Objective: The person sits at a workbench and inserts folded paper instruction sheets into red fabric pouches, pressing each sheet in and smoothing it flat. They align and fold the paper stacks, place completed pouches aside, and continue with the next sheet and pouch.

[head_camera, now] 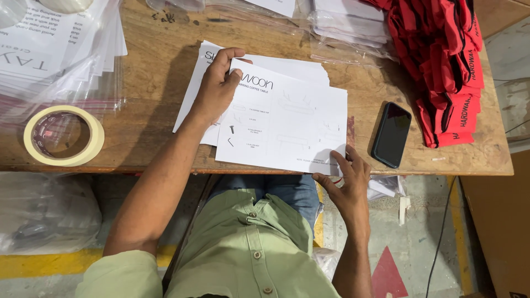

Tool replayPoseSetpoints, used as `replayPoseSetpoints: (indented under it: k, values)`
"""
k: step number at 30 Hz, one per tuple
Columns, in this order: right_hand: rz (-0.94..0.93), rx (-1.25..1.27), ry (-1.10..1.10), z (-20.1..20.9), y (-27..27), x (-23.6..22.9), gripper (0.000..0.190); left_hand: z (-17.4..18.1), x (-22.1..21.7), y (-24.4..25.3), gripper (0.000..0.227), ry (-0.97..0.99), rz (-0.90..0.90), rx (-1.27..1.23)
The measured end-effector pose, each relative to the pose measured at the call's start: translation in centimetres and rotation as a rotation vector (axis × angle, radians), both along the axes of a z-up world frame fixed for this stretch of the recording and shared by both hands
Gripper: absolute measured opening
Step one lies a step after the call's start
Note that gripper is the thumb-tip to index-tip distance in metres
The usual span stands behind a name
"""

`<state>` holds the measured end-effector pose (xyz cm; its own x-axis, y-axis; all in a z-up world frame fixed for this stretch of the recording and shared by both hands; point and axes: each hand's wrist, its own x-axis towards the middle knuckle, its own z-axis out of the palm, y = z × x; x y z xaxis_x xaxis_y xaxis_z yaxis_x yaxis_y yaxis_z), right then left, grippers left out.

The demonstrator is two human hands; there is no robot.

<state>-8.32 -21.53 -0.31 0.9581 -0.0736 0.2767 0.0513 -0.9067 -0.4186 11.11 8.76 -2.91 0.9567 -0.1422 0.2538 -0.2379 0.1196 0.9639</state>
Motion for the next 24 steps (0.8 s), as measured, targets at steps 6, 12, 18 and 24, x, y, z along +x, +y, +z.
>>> replayPoseSetpoints:
  k: [6, 12, 18, 24]
  values:
    - [-0.004, -0.014, 0.004, -0.2, -0.1, 0.0, 0.067, -0.5, 0.3, 0.0, 0.031, -0.022, -0.023, 0.008]
    - [-0.022, -0.028, 0.013, 0.1, 0.3, 0.1, 0.069, 0.0, 0.0, 0.0, 0.026, -0.007, 0.001, 0.064]
    - [-0.002, -0.053, -0.023, 0.9, 0.6, -0.1, 0.067, -0.1, 0.1, 0.0, 0.024, -0.073, 0.054, 0.128]
    - [-0.016, 0.054, 0.006, 0.1, 0.1, 0.2, 0.068, -1.1, 0.2, 0.1, 0.030, -0.212, 0.055, 0.114]
